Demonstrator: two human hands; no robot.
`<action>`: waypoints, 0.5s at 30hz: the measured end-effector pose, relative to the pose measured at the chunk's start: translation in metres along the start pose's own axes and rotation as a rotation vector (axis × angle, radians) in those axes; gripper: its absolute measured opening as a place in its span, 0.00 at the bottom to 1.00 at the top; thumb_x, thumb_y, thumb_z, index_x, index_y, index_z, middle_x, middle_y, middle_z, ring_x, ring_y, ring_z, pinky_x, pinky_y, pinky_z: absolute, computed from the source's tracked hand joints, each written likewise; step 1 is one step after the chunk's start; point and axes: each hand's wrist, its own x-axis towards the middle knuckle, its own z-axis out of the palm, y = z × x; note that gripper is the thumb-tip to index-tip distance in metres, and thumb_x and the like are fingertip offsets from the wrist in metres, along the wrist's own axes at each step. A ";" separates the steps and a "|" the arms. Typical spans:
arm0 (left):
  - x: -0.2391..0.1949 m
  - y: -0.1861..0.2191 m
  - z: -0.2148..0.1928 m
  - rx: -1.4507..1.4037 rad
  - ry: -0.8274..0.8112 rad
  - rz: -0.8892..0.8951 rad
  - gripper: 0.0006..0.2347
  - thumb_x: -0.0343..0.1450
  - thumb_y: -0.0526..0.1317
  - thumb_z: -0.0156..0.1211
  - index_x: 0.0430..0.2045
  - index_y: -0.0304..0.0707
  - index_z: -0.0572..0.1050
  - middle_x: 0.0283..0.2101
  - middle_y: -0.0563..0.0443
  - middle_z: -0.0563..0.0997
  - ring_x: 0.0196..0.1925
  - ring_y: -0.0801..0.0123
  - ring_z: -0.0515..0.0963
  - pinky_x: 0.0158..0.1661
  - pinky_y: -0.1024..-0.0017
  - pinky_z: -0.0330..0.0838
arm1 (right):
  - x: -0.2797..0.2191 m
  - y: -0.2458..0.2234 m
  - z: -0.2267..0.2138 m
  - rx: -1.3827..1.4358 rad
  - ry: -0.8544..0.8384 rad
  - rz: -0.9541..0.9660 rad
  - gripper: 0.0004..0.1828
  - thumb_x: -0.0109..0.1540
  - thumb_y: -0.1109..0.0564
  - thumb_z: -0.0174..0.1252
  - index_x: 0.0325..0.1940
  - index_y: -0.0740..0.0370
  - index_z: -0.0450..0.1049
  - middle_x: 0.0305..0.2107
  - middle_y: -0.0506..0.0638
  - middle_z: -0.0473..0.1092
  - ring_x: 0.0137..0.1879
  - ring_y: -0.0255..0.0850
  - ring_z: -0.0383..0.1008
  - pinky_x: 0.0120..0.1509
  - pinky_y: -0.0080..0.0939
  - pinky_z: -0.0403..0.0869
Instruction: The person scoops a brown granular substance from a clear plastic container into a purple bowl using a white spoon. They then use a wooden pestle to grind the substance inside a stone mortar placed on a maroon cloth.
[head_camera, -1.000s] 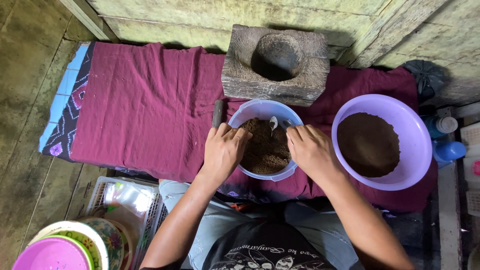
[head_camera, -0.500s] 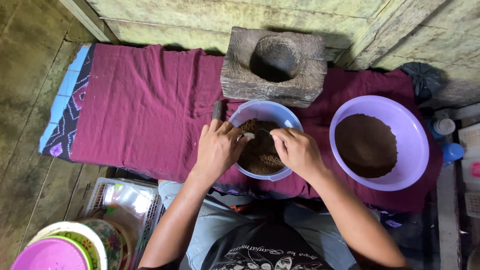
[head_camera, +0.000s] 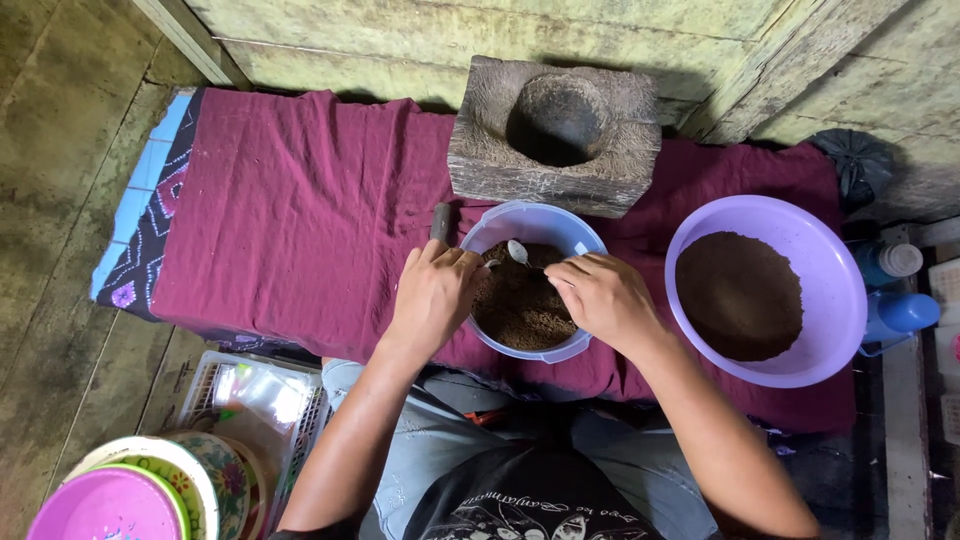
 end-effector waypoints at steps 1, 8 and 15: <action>0.001 0.003 0.000 -0.002 -0.001 0.000 0.06 0.74 0.48 0.58 0.32 0.54 0.80 0.28 0.58 0.81 0.40 0.65 0.76 0.37 0.69 0.64 | 0.002 -0.002 0.000 -0.001 -0.002 0.001 0.09 0.66 0.58 0.51 0.41 0.55 0.77 0.30 0.52 0.76 0.40 0.48 0.79 0.42 0.47 0.77; 0.000 0.008 0.000 -0.003 0.063 0.034 0.08 0.75 0.48 0.56 0.31 0.51 0.78 0.28 0.57 0.81 0.41 0.64 0.75 0.38 0.69 0.63 | -0.005 -0.001 0.001 -0.257 0.048 -0.054 0.10 0.67 0.56 0.50 0.46 0.53 0.77 0.33 0.49 0.74 0.42 0.46 0.78 0.44 0.44 0.76; -0.001 0.006 0.002 0.000 0.062 0.050 0.08 0.76 0.47 0.53 0.32 0.51 0.77 0.28 0.57 0.79 0.41 0.64 0.73 0.39 0.69 0.62 | -0.006 0.019 0.005 -0.200 -0.059 0.002 0.13 0.69 0.57 0.48 0.49 0.54 0.79 0.33 0.51 0.76 0.41 0.45 0.78 0.46 0.42 0.76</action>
